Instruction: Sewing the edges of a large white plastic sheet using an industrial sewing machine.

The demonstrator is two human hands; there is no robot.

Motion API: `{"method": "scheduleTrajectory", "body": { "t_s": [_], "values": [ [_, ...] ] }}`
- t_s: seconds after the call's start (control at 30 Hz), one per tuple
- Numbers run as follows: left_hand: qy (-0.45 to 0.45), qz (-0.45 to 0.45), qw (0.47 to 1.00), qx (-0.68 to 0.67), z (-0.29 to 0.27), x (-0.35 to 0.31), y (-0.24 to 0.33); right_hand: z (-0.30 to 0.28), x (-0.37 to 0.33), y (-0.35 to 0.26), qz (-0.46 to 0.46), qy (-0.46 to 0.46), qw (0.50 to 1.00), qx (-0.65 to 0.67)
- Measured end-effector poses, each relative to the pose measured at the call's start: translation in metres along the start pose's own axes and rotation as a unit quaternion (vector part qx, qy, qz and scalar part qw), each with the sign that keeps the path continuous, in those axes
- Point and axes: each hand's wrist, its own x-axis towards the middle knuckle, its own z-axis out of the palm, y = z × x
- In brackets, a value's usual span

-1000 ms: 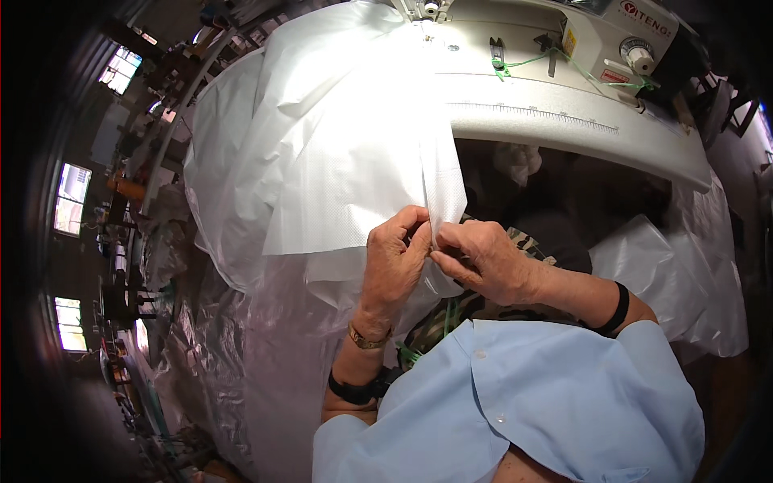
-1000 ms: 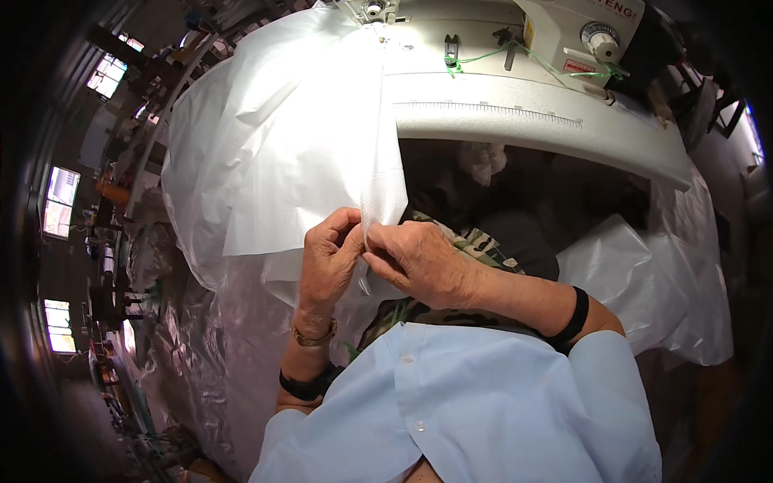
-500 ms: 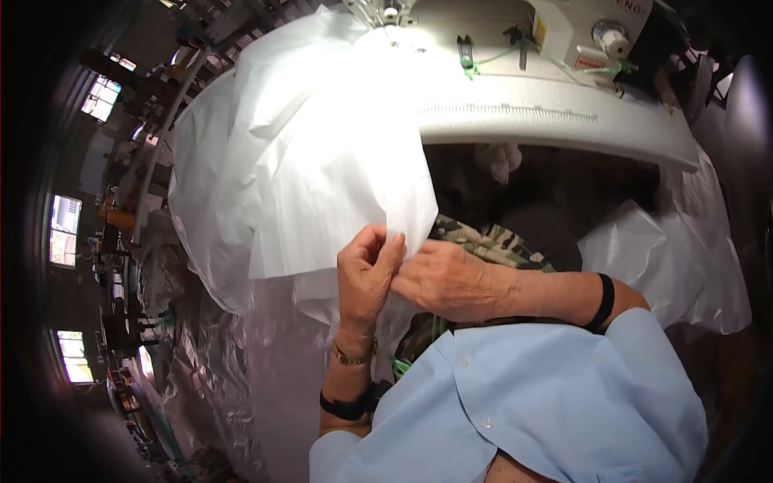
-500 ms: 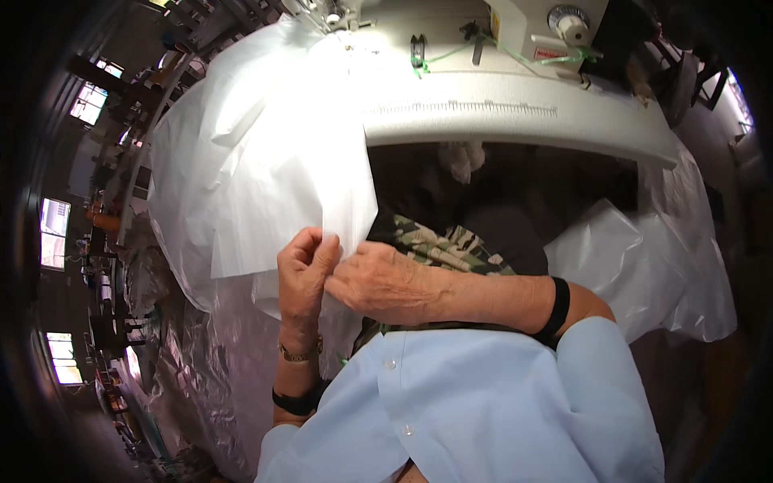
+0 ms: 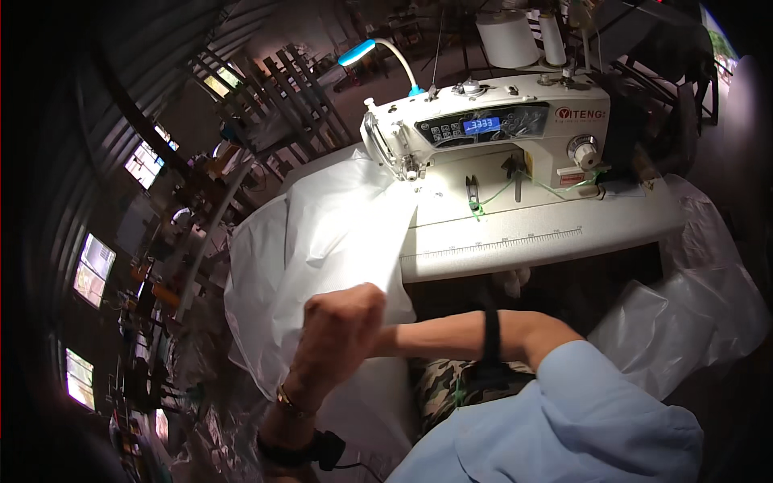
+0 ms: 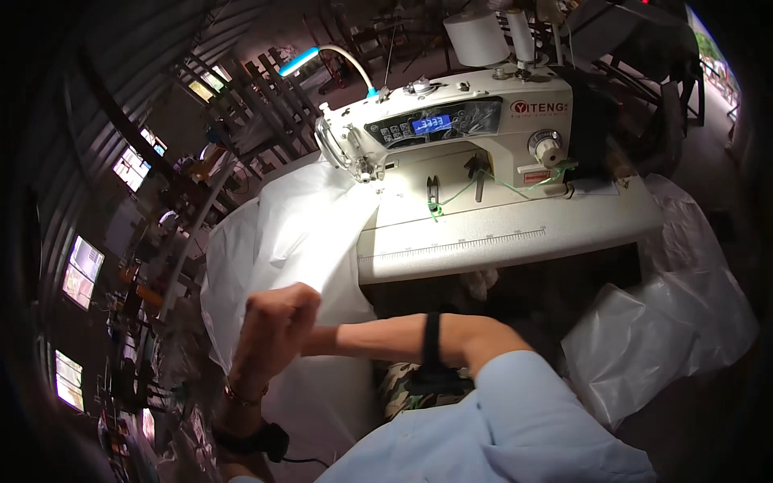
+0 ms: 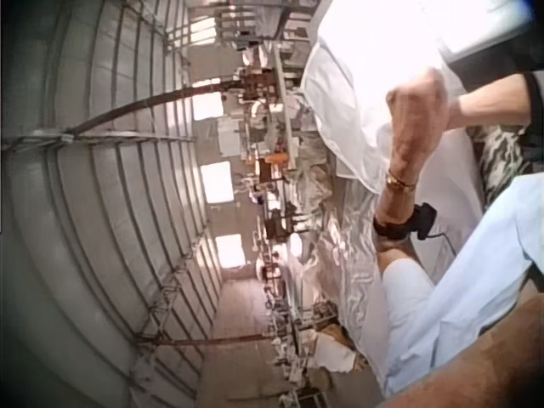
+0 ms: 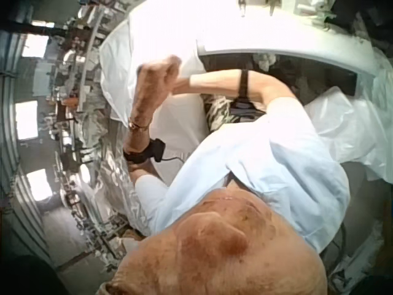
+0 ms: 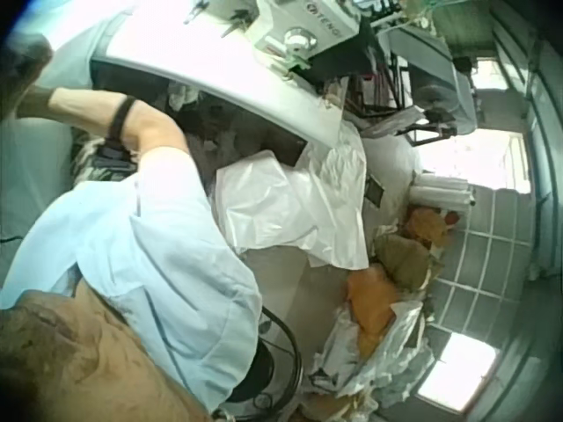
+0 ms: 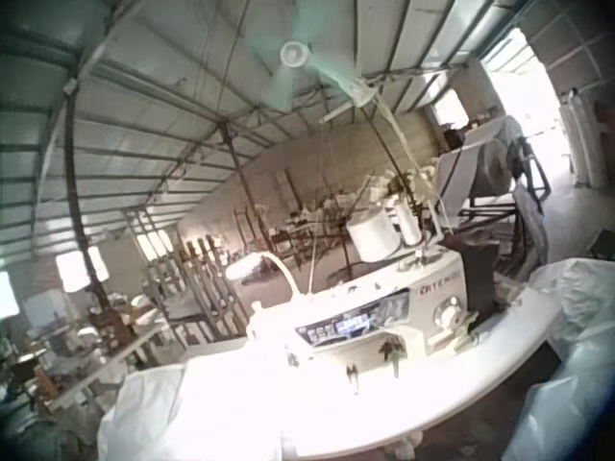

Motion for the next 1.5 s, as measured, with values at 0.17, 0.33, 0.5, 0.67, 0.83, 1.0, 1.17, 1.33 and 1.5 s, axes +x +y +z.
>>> {"method": "scheduleTrajectory", "body": {
  "t_s": [0.17,0.33,0.5,0.67,0.83,1.0,1.17,1.33,1.5],
  "values": [
    [-0.094,0.063,0.993,0.042,0.040,-0.029,-0.019,-0.021,-0.055,0.023,0.108,-0.002,0.992,-0.061],
    [-0.029,-0.010,0.999,0.044,0.124,-0.083,-0.022,-0.031,-0.143,0.037,0.211,-0.037,0.970,-0.116],
    [0.094,-0.085,0.989,0.080,0.150,-0.113,-0.020,-0.092,-0.115,-0.087,0.139,-0.096,0.950,-0.263],
    [0.072,-0.090,0.991,0.063,0.140,-0.089,0.008,-0.067,-0.112,-0.103,0.007,0.001,0.977,-0.214],
    [0.057,-0.134,0.989,0.026,0.159,-0.102,0.006,-0.059,-0.121,-0.055,0.009,-0.175,0.958,-0.225],
    [0.117,-0.198,0.973,-0.011,0.184,-0.117,0.000,-0.103,-0.112,-0.093,0.020,-0.423,0.814,-0.398],
    [0.218,-0.276,0.930,-0.108,0.201,-0.125,-0.005,-0.153,-0.051,-0.173,-0.089,-0.321,0.851,-0.405],
    [0.177,-0.423,0.734,-0.501,0.199,-0.123,-0.014,-0.158,-0.038,-0.151,-0.137,-0.300,0.872,-0.362],
    [0.166,-0.438,0.667,-0.580,0.200,-0.124,-0.010,-0.150,-0.044,-0.142,-0.118,-0.310,0.869,-0.367]
  ]
}}
